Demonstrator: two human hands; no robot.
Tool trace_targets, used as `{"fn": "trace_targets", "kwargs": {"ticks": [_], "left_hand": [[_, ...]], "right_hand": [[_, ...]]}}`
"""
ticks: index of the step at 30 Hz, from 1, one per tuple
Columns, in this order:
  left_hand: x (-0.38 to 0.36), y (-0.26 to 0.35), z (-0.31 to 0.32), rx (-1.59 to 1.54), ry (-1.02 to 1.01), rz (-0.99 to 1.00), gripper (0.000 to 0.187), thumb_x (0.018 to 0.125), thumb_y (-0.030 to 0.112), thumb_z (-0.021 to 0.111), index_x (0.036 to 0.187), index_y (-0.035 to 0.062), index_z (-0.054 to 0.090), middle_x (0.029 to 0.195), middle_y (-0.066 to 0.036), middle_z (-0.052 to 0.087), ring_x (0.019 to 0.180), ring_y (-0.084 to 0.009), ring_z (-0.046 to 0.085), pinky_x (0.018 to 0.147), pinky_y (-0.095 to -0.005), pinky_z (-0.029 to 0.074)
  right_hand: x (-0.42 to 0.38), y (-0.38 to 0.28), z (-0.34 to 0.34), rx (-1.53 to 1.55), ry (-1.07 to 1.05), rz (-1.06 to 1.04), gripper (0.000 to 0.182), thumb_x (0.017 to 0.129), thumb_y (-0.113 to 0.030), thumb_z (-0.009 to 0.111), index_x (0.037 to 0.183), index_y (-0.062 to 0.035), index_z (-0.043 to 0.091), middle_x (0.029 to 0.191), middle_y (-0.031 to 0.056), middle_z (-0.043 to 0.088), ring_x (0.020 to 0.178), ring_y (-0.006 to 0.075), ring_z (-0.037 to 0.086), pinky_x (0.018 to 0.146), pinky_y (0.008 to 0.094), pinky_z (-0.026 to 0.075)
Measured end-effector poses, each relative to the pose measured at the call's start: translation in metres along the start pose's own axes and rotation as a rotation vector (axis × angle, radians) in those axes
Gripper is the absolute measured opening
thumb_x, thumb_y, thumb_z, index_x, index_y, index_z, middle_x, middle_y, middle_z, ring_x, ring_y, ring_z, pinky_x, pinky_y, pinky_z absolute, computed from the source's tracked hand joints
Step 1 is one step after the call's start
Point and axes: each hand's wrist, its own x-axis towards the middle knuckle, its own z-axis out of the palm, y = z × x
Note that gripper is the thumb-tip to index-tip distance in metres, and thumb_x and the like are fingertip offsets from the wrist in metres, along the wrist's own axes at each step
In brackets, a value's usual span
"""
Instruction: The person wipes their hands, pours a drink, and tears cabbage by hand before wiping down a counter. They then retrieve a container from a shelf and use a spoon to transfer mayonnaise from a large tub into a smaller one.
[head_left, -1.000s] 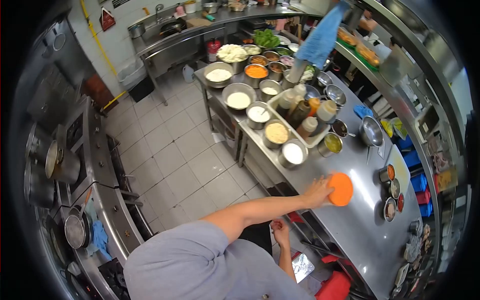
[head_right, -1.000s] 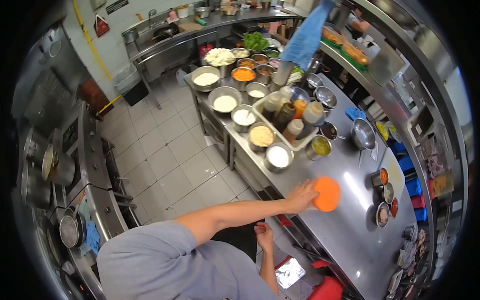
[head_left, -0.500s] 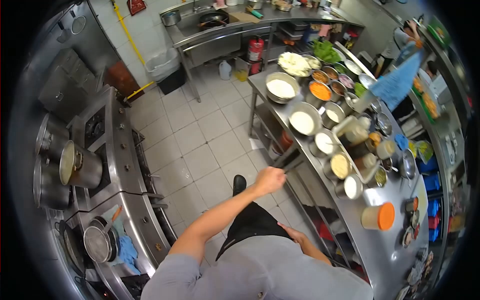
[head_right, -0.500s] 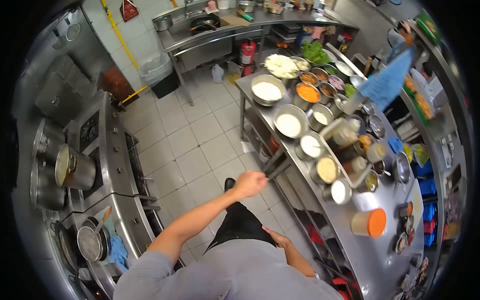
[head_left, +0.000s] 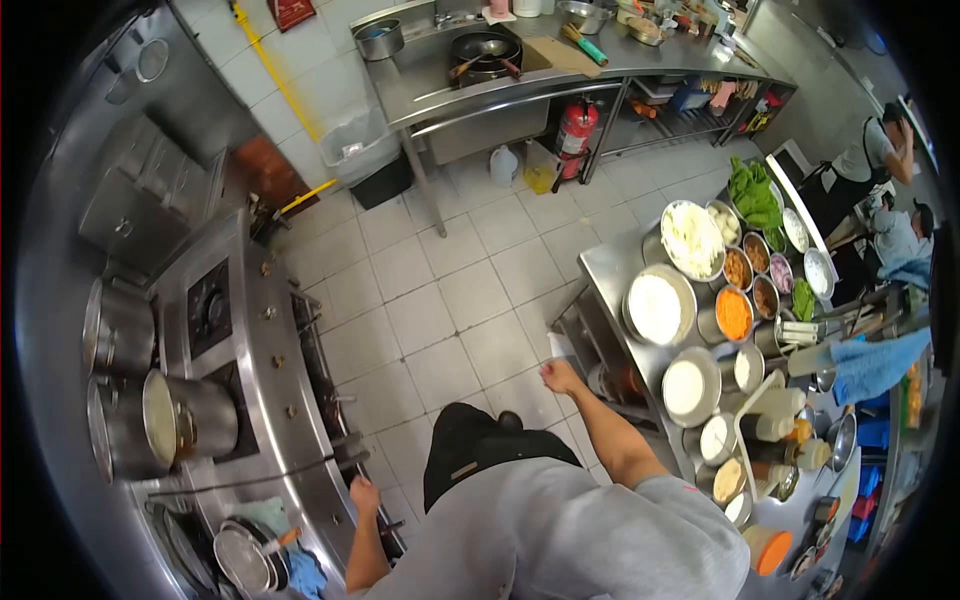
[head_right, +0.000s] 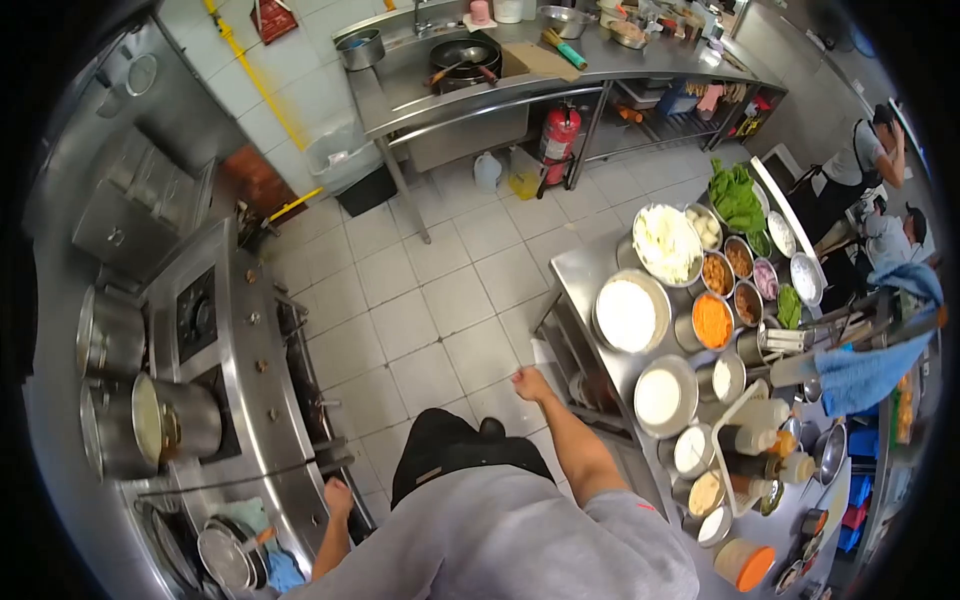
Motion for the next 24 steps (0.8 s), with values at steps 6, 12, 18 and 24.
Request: {"fn": "trace_targets", "kwargs": {"ticks": [6, 12, 18, 24], "left_hand": [[0.048, 0.007, 0.101, 0.159, -0.242, -0.206, 0.011, 0.081, 0.009, 0.062, 0.082, -0.0007, 0.068, 0.079, -0.024, 0.071, 0.082, -0.042, 0.073, 0.073, -0.0474, 0.058], [0.303, 0.23, 0.166, 0.278, -0.313, 0.392, 0.022, 0.092, 0.017, 0.058, 0.086, -0.0021, 0.068, 0.084, -0.025, 0.069, 0.086, -0.0493, 0.066, 0.075, -0.057, 0.053], [0.491, 0.596, 0.211, -0.053, -0.628, 0.675, 0.019, 0.092, 0.013, 0.063, 0.08, -0.002, 0.063, 0.068, -0.017, 0.064, 0.062, -0.0314, 0.059, 0.064, -0.0426, 0.049], [0.477, 0.877, 0.305, -0.259, -1.071, 0.902, 0.009, 0.09, 0.005, 0.061, 0.083, -0.0011, 0.062, 0.064, -0.009, 0.059, 0.062, -0.0164, 0.057, 0.06, -0.0364, 0.047]], "right_hand": [[0.144, -0.113, -0.049, 0.609, -0.347, 0.059, 0.027, 0.087, 0.004, 0.048, 0.099, -0.0008, 0.071, 0.082, 0.0073, 0.069, 0.067, 0.0151, 0.064, 0.054, 0.0316, 0.053], [0.205, -0.146, -0.077, 0.399, -0.398, 0.171, 0.023, 0.086, -0.003, 0.05, 0.093, -0.0006, 0.072, 0.078, 0.0054, 0.066, 0.059, 0.0164, 0.061, 0.049, 0.0342, 0.051], [0.281, -0.15, -0.169, 0.76, 0.061, 0.206, 0.021, 0.086, -0.001, 0.046, 0.092, -0.0024, 0.066, 0.082, 0.0065, 0.064, 0.058, 0.0168, 0.058, 0.054, 0.0324, 0.052], [0.337, -0.125, -0.284, 1.183, 0.495, 0.273, 0.029, 0.078, 0.011, 0.037, 0.075, -0.0062, 0.06, 0.06, 0.0024, 0.052, 0.049, 0.0115, 0.044, 0.045, 0.0282, 0.037]]}}
